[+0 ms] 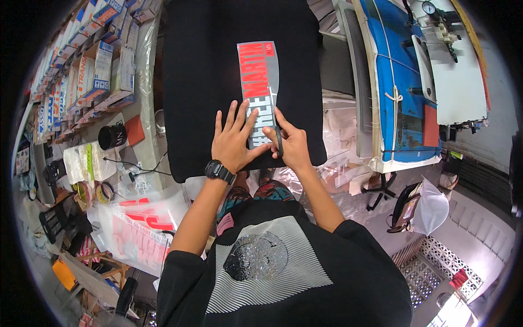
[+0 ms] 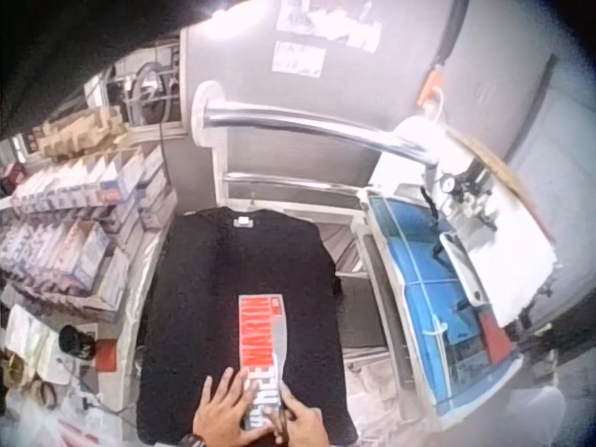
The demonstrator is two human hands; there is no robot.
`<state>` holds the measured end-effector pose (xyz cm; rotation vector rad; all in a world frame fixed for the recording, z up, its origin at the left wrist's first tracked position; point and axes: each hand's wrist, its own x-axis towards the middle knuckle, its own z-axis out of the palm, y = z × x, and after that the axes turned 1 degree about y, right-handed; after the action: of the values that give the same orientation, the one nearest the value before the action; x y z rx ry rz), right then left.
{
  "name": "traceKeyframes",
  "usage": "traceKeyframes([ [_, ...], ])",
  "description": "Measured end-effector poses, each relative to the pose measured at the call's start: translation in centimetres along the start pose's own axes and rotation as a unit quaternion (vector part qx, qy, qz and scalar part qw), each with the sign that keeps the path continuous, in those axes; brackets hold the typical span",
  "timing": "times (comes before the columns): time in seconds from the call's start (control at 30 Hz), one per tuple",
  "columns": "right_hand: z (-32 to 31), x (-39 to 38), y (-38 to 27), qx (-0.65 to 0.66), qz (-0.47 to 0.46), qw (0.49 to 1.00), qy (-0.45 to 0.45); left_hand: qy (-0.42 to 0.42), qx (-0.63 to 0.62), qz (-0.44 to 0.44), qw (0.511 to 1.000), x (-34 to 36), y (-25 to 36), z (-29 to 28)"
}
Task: The person places a black t-shirt onto a heat press, aligns it, and then uses shears to cut a plastic transfer film containing white printed text.
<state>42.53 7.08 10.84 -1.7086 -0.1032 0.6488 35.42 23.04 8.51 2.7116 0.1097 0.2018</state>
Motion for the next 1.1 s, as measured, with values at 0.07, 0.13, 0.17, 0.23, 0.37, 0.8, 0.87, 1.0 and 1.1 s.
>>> traceKeyframes([
  [0.07, -0.1, 0.3, -0.4, -0.016, -0.002, 1.000, -0.007, 0.011, 0.004, 0.003, 1.000, 0.0, 0.0, -0.1],
  [0.13, -0.1, 0.6, -1.1, -0.033, -0.010, 0.999, -0.014, 0.006, -0.014, -0.004, 1.000, 0.1, 0.1, -0.5],
  [0.17, -0.3, 0.6, -1.2, -0.043, 0.002, 0.999, -0.020, 0.003, -0.026, -0.006, 1.000, 0.2, 0.3, -0.8],
  [0.23, -0.6, 0.1, -1.0, -0.047, 0.008, 0.999, -0.015, 0.017, -0.064, 0.000, 0.998, 0.4, 0.6, -1.6],
  [0.37, -0.5, 0.2, -0.8, -0.038, 0.008, 0.999, -0.015, 0.142, -0.152, -0.002, 0.978, 4.4, -0.3, -1.9],
  [0.8, 0.0, 0.8, -0.6, -0.044, -0.005, 0.999, -0.007, 0.050, 0.074, -0.007, 0.996, 7.6, -1.6, 1.8],
  [0.87, 0.0, 1.3, -0.5, -0.047, -0.015, 0.999, -0.017, 0.048, 0.081, -0.010, 0.996, 7.4, -1.6, 1.8],
  [1.0, 0.0, 2.2, -0.8, -0.060, -0.025, 0.998, -0.018, 0.040, 0.081, -0.012, 0.996, 7.4, -1.8, 1.8],
  [1.1, -0.1, 2.7, -1.1, -0.051, -0.012, 0.998, -0.023, 0.036, 0.078, -0.012, 0.996, 7.4, -1.8, 1.8],
])
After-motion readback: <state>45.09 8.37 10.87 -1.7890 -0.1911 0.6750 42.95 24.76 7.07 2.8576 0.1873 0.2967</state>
